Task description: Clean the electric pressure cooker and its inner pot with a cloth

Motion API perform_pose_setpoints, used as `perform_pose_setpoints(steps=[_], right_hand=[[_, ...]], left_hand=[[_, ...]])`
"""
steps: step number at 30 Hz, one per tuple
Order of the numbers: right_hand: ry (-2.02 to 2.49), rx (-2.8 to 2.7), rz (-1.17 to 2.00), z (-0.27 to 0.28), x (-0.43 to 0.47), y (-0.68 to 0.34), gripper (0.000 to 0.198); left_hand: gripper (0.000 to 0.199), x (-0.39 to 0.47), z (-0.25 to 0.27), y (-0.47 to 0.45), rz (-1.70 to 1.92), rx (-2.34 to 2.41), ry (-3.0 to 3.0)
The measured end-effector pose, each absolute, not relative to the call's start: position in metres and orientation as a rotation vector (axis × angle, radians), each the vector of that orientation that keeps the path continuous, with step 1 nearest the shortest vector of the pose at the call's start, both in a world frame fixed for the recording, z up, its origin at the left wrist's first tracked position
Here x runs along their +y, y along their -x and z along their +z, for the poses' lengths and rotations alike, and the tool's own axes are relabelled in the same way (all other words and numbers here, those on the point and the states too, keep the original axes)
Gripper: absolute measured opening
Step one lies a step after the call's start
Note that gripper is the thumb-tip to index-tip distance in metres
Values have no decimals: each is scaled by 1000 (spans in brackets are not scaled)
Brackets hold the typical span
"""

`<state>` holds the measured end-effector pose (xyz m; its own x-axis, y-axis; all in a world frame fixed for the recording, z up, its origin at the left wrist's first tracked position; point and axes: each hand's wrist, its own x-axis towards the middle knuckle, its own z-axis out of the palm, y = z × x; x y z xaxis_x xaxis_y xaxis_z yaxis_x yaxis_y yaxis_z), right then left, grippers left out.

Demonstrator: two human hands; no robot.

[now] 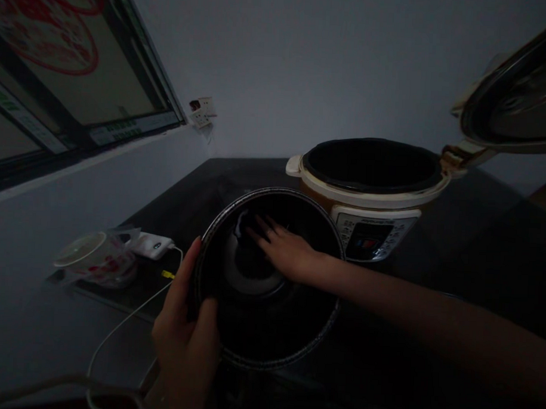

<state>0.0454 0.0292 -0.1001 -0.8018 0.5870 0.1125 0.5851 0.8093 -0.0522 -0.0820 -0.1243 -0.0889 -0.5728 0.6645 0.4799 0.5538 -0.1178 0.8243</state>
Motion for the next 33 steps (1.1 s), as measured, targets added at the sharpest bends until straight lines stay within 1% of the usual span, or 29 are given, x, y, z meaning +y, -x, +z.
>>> perform_pose_setpoints(steps=[3, 6, 8, 11, 15, 20, 24, 27, 31, 33], right_hand=[[858, -2924, 55, -105, 18, -49, 68], [584, -3057, 101, -114, 2, -58, 68], [411, -3139, 118, -119, -6, -64, 60], [285, -3249, 101, -122, -12, -70, 48], [265, -3310, 41, -119, -7, -73, 45], [438, -3127, -7, -108, 4, -70, 51], [711, -3007, -21, -93, 12, -58, 59], [892, -2927, 10, -83, 17, -49, 60], [1071, -2876, 60, -85, 19, -45, 61], [1195, -2857, 102, -91, 15, -48, 67]], left_hand=[[61, -123, -86, 77, 1832, 2036, -1386], [60, -120, -82, 71, 1880, 2052, -1305], [60, -119, -80, 68, 1912, 2048, -1276], [59, -118, -80, 68, 1917, 2044, -1291], [59, -120, -79, 68, 1893, 2061, -1284], [59, -123, -81, 69, 1907, 2030, -1286], [61, -125, -86, 75, 1822, 2006, -1370], [60, -127, -87, 77, 1788, 2028, -1385], [60, -128, -85, 77, 1769, 2029, -1403], [61, -128, -85, 77, 1760, 2018, -1410]])
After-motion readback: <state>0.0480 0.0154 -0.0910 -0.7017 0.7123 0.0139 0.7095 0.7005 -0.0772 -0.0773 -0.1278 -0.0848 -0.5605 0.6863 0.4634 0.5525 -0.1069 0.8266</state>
